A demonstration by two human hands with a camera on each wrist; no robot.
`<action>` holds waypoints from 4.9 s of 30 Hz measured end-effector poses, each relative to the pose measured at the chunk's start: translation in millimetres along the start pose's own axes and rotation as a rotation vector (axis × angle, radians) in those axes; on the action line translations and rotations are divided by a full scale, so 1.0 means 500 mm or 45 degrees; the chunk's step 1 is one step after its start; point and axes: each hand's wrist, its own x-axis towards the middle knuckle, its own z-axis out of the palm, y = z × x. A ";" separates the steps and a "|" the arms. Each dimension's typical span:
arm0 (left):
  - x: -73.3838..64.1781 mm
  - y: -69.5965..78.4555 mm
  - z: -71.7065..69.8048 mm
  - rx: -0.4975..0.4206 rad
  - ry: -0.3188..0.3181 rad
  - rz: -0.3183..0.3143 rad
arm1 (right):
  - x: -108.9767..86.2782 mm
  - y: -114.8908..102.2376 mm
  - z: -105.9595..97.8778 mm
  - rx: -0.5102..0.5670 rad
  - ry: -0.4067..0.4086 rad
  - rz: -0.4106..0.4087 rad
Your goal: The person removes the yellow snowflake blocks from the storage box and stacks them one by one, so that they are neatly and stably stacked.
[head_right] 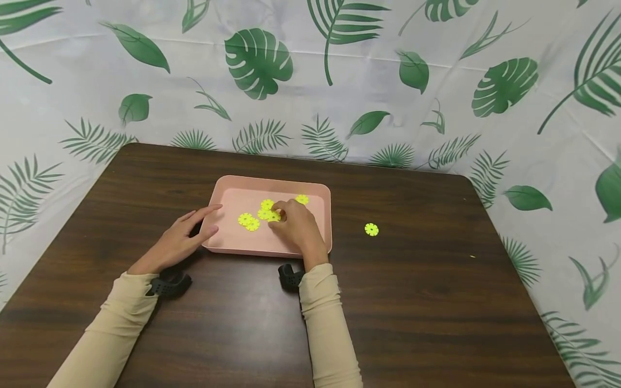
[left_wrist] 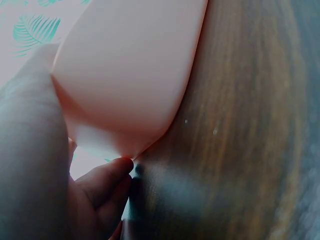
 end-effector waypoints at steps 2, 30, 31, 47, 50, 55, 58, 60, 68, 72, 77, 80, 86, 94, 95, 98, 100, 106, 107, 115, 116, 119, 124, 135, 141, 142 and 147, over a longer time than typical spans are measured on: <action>0.000 0.000 0.000 0.002 0.002 -0.004 | -0.002 0.001 0.000 -0.006 0.008 -0.004; -0.006 0.007 0.000 0.010 -0.019 -0.047 | -0.070 0.048 -0.122 0.029 0.301 -0.132; -0.007 0.006 0.001 0.011 -0.020 -0.048 | -0.080 0.060 -0.135 0.023 0.328 -0.128; -0.007 0.013 -0.004 0.010 -0.035 -0.052 | -0.216 0.302 -0.233 -0.060 0.343 0.234; -0.006 0.013 -0.003 0.017 -0.035 -0.052 | -0.218 0.315 -0.230 -0.042 0.345 0.253; -0.005 0.013 -0.001 0.012 -0.035 -0.053 | -0.214 0.321 -0.224 -0.015 0.314 0.268; -0.003 0.014 0.000 0.015 -0.037 -0.060 | -0.212 0.320 -0.222 -0.007 0.293 0.284; -0.003 0.013 0.000 0.018 -0.039 -0.064 | -0.211 0.320 -0.222 -0.001 0.288 0.299; -0.002 0.013 0.001 0.023 -0.048 -0.083 | -0.209 0.320 -0.220 -0.009 0.287 0.291; -0.001 0.013 0.002 0.025 -0.050 -0.080 | -0.207 0.320 -0.217 -0.012 0.284 0.302; -0.001 0.012 0.003 0.025 -0.049 -0.077 | -0.208 0.317 -0.217 -0.002 0.266 0.330; -0.001 0.011 0.003 0.023 -0.049 -0.083 | -0.208 0.315 -0.217 0.000 0.252 0.340; -0.003 0.009 0.003 0.009 -0.042 -0.078 | -0.205 0.310 -0.221 -0.015 0.235 0.340; -0.003 0.009 0.002 0.001 -0.031 -0.055 | -0.203 0.302 -0.219 -0.001 0.228 0.343; -0.003 0.008 0.002 0.000 -0.029 -0.056 | -0.203 0.301 -0.220 -0.004 0.229 0.342; -0.004 0.008 0.001 0.001 -0.031 -0.051 | -0.204 0.298 -0.223 -0.011 0.236 0.340; -0.003 0.007 0.001 0.002 -0.030 -0.047 | -0.203 0.294 -0.223 -0.019 0.250 0.329; -0.004 0.005 0.000 0.007 -0.025 -0.038 | -0.188 0.269 -0.219 -0.041 0.310 0.244; -0.005 0.005 0.000 0.004 -0.024 -0.034 | -0.182 0.262 -0.218 -0.041 0.323 0.225; -0.004 -0.002 -0.002 -0.008 -0.011 0.001 | -0.126 0.183 -0.184 0.001 0.405 0.056; -0.003 -0.002 -0.002 -0.007 -0.010 0.006 | -0.119 0.171 -0.177 0.007 0.405 0.037; -0.003 -0.004 -0.002 -0.013 -0.004 0.020 | -0.095 0.136 -0.156 0.023 0.386 -0.014; -0.002 -0.005 -0.001 -0.017 0.007 0.035 | -0.052 0.078 -0.113 0.075 0.317 -0.050; -0.004 -0.006 -0.002 -0.037 0.034 0.048 | 0.018 0.013 -0.027 0.044 0.218 0.079; -0.003 -0.004 -0.001 -0.031 0.045 0.063 | 0.018 0.023 -0.019 0.010 0.186 0.187; -0.003 -0.004 -0.001 -0.031 0.041 0.060 | 0.019 0.024 -0.019 0.007 0.182 0.185; -0.004 -0.004 -0.001 -0.032 0.035 0.042 | 0.023 0.028 -0.022 0.023 0.178 0.158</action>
